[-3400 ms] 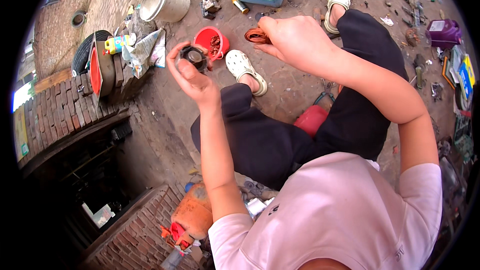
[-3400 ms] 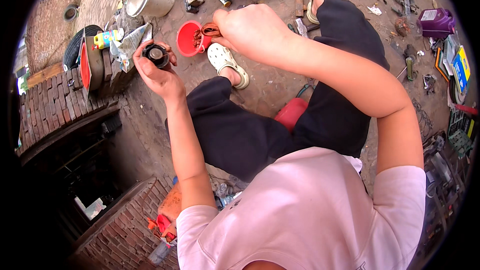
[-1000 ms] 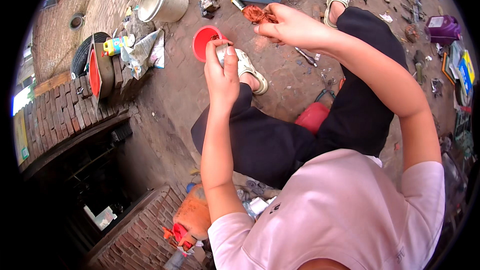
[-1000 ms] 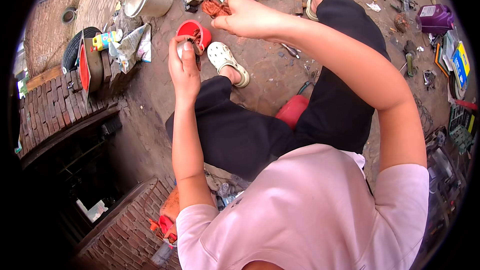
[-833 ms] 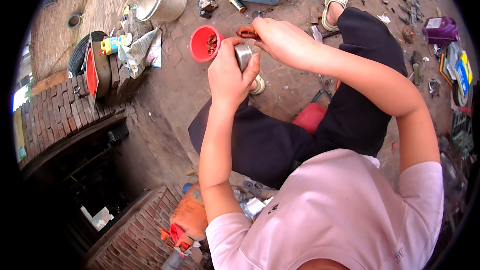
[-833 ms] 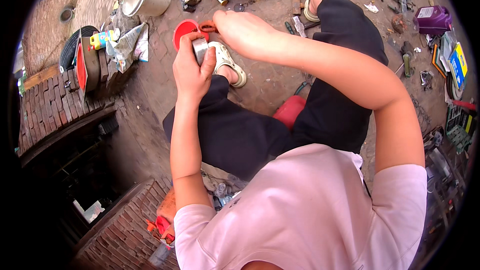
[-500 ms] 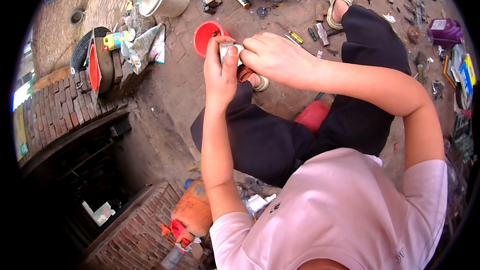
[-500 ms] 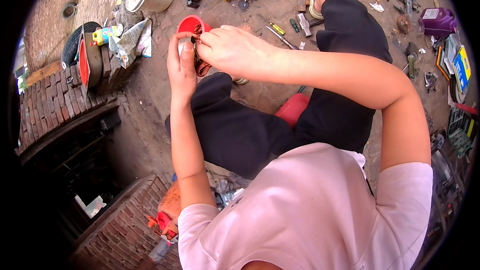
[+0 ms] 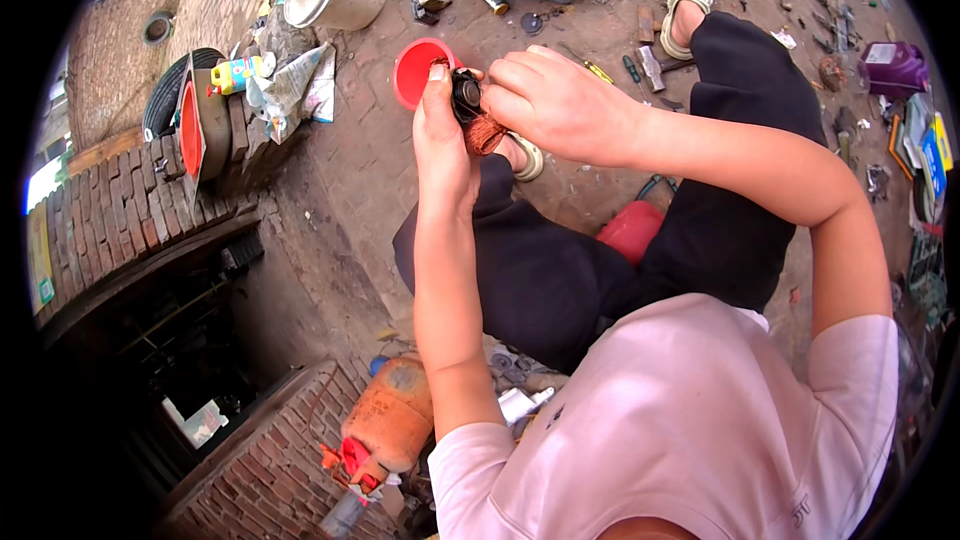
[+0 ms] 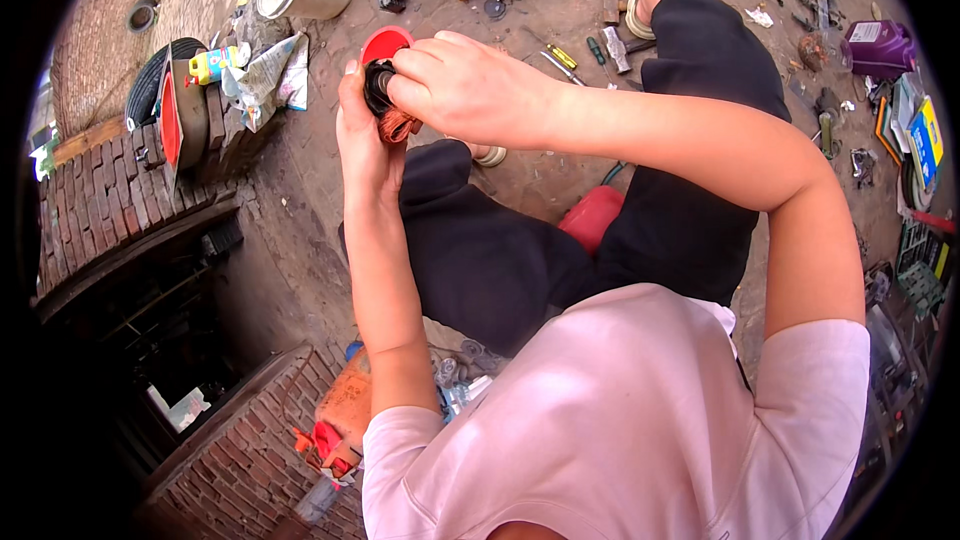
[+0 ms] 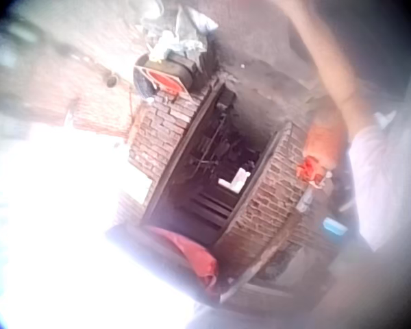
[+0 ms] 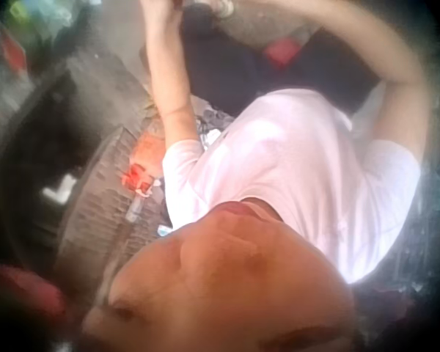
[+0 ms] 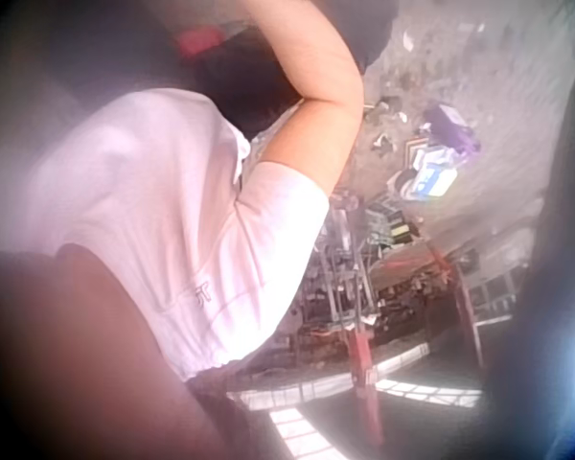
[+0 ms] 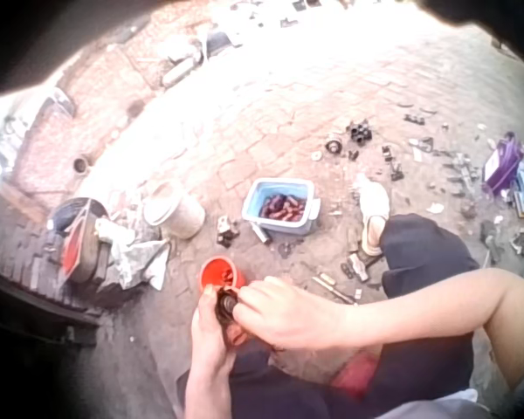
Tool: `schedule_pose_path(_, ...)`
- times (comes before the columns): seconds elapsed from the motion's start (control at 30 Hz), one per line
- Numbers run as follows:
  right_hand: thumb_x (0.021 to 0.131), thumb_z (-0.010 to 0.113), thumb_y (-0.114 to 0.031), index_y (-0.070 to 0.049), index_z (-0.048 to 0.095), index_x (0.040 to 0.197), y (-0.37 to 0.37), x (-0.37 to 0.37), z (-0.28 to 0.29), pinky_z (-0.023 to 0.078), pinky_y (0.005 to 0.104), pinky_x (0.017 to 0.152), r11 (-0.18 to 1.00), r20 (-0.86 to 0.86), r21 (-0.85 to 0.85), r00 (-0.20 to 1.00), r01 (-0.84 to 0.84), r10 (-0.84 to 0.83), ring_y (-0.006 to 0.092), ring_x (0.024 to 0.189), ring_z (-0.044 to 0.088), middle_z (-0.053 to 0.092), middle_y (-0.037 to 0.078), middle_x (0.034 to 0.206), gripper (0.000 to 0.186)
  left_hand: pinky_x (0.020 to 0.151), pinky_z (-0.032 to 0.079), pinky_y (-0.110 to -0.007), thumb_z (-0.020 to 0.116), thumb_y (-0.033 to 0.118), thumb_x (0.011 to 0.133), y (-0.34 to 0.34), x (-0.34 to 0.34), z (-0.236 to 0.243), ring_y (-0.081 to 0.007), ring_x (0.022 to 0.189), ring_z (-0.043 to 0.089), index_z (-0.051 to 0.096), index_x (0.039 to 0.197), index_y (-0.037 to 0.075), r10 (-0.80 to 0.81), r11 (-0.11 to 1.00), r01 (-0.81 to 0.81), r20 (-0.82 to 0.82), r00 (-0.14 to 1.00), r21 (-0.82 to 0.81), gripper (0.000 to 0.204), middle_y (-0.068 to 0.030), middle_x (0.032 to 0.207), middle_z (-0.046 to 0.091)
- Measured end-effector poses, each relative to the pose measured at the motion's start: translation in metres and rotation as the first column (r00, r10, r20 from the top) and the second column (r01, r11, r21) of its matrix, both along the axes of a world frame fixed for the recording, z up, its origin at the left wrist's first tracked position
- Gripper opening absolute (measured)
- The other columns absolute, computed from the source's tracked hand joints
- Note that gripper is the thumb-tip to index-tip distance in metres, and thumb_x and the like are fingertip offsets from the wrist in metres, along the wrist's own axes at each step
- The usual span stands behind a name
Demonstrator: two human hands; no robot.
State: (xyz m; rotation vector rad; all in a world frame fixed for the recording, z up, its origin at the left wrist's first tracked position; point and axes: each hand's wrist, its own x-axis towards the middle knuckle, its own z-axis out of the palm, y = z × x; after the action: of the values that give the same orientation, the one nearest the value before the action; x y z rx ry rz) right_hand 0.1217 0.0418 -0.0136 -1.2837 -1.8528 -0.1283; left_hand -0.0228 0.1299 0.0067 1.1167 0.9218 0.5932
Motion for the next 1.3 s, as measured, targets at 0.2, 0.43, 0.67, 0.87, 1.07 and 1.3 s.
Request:
schedule_pose_path(0.2, 0.075, 0.062, -0.010, -0.005, 0.052, 0.088, 0.001, 0.003, 0.002, 0.047, 0.0343, 0.078, 1.000, 0.021, 0.008, 1.000, 0.018, -0.019, 0.0224, 0.088, 0.059, 0.053, 0.008, 0.089, 0.017, 0.052, 0.049, -0.031, 0.046, 0.046, 0.100, 0.003, 0.007, -0.001, -0.0141, 0.069, 0.061, 0.059, 0.103, 0.007, 0.089, 0.996, -0.089, -0.002, 0.996, 0.002, 0.042, -0.0031, 0.083, 0.062)
schedule_pose_path(0.43, 0.078, 0.070, -0.014, -0.001, 0.052, 0.093, -0.009, -0.006, 0.005, 0.049, 0.0407, 0.079, 0.986, -0.284, -0.097, 0.953, -0.134, 0.102, 0.0313, 0.088, 0.058, 0.055, 0.014, 0.094, 0.026, 0.036, 0.040, -0.027, 0.045, 0.052, 0.096, -0.004, 0.005, 0.014, -0.0147, 0.048, 0.054, 0.061, 0.090, 0.007, 0.053, 0.925, -0.026, 0.062, 0.997, -0.378, 0.048, -0.0027, 0.070, 0.062)
schedule_pose_path(0.67, 0.088, 0.067, -0.020, 0.003, 0.054, 0.099, -0.007, 0.003, 0.005, 0.050, 0.0427, 0.076, 0.906, -0.547, -0.347, 0.837, -0.242, 0.015, 0.0355, 0.088, 0.061, 0.058, 0.020, 0.096, 0.029, 0.029, 0.031, -0.021, 0.043, 0.056, 0.097, 0.006, 0.009, 0.007, -0.0106, 0.038, 0.041, 0.062, 0.095, 0.003, -0.007, 0.818, 0.068, 0.109, 0.994, -0.571, 0.057, -0.0055, 0.065, 0.059)
schedule_pose_path(0.87, 0.099, 0.057, -0.034, 0.003, 0.059, 0.108, 0.003, 0.020, 0.014, 0.048, 0.0328, 0.079, 0.697, -0.816, -0.515, 0.534, -0.498, -0.221, 0.0172, 0.090, 0.061, 0.067, 0.011, 0.096, 0.038, 0.029, 0.029, -0.020, 0.037, 0.061, 0.097, 0.010, 0.007, 0.003, -0.0100, 0.037, 0.034, 0.056, 0.101, -0.001, -0.114, 0.717, 0.306, 0.328, 0.938, -0.627, 0.065, -0.0074, 0.062, 0.046)
schedule_pose_path(1.07, 0.100, 0.054, -0.039, -0.002, 0.061, 0.099, 0.004, 0.020, 0.014, 0.038, 0.0242, 0.065, 0.634, -0.931, -0.364, 0.233, -0.683, -0.282, 0.0080, 0.070, 0.040, 0.048, -0.002, 0.076, 0.038, 0.029, 0.029, -0.020, 0.033, 0.063, 0.097, 0.008, 0.006, 0.001, -0.0080, 0.036, 0.032, 0.053, 0.096, 0.000, -0.181, 0.775, 0.337, 0.324, 0.929, -0.534, 0.067, -0.0067, 0.059, 0.045)
schedule_pose_path(1.3, 0.099, 0.053, -0.038, -0.002, 0.062, 0.098, 0.008, 0.019, 0.001, 0.038, 0.0241, 0.067, 0.614, -0.889, -0.459, 0.328, -0.643, -0.320, 0.0083, 0.072, 0.041, 0.048, -0.002, 0.078, 0.037, 0.030, 0.032, -0.021, 0.025, 0.071, 0.095, 0.001, 0.007, 0.001, -0.0060, 0.036, 0.033, 0.055, 0.094, 0.003, -0.201, 0.910, 0.194, 0.018, 0.979, -0.366, 0.074, -0.0071, 0.062, 0.053)
